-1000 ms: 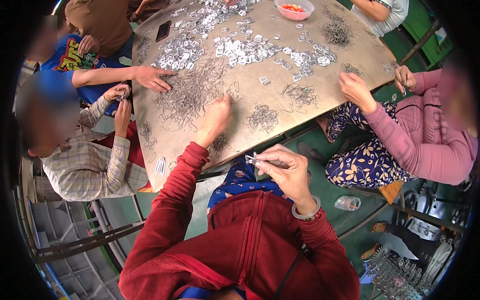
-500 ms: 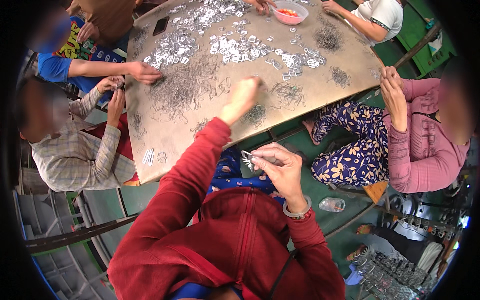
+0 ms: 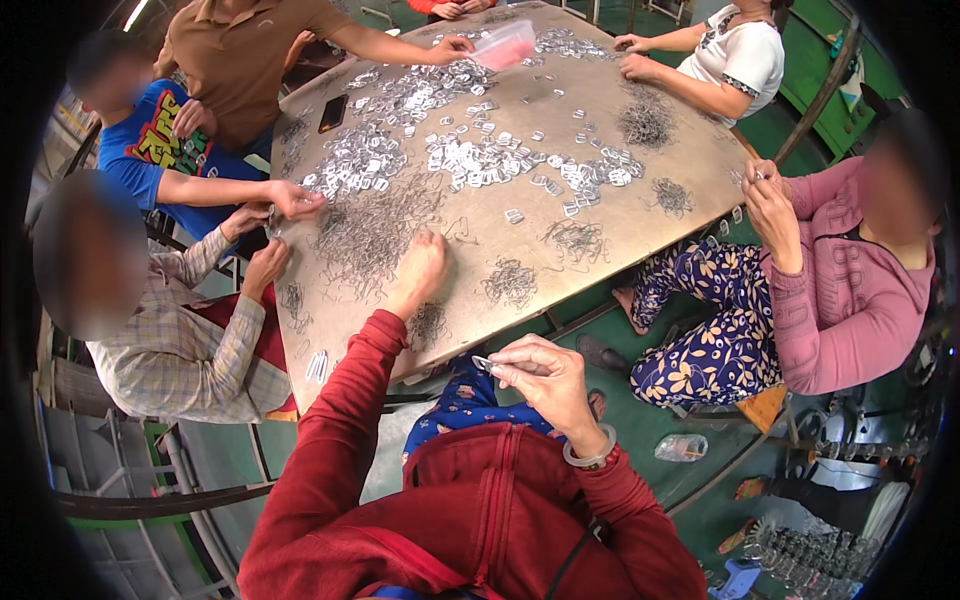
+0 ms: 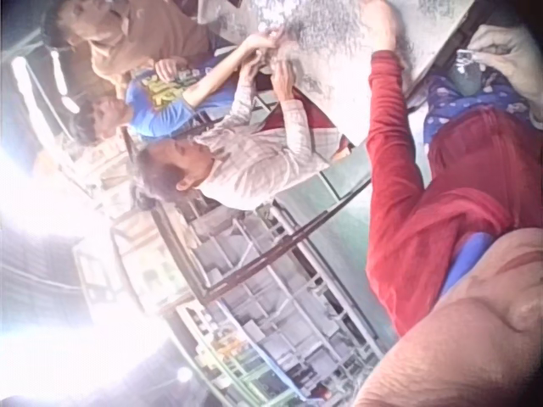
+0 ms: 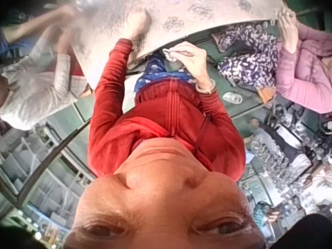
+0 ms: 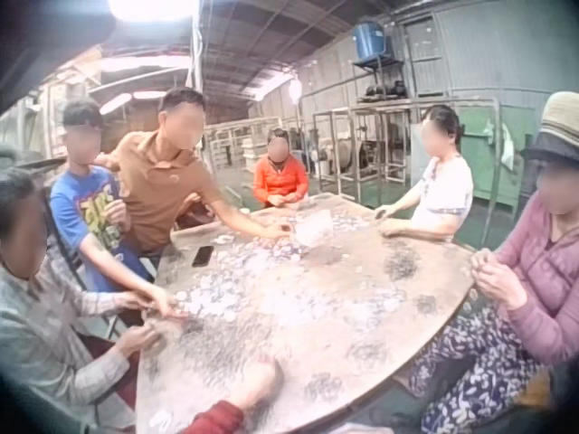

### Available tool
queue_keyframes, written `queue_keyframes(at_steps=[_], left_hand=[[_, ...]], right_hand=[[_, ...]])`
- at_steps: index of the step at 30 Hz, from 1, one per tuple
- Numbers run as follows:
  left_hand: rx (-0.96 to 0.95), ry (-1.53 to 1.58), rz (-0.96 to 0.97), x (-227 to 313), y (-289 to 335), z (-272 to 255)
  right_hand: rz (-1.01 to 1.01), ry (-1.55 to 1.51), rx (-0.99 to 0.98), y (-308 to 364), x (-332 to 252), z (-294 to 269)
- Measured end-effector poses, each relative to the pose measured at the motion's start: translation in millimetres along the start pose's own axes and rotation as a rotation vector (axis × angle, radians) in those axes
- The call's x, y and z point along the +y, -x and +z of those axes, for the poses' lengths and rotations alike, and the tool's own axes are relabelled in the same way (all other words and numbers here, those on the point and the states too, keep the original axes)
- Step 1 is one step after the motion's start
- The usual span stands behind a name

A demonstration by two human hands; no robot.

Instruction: The person joins metal rings and decorative metal pieces by hand to form chains, then hangs the chains onto a larger frame alongside other people.

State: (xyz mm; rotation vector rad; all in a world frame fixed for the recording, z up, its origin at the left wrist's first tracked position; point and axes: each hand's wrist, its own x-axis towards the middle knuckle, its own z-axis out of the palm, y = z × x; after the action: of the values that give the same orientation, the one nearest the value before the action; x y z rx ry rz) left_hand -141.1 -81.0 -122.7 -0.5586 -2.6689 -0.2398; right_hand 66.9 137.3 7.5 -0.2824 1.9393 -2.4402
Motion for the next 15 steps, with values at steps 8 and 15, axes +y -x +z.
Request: queue_keyframes(at_steps=[8, 15], left_hand=[[0.093, 0.055, -0.171, -97.8, 0.9, -47.3], [-0.119, 0.834, -0.287, 20.6, 22.1, -151.0]], right_hand=[[-0.028, 0.042, 0.035, 0.5, -4.8, -1.7], [0.048, -0.035, 0.097, 1.8, 10.0, -1.4]])
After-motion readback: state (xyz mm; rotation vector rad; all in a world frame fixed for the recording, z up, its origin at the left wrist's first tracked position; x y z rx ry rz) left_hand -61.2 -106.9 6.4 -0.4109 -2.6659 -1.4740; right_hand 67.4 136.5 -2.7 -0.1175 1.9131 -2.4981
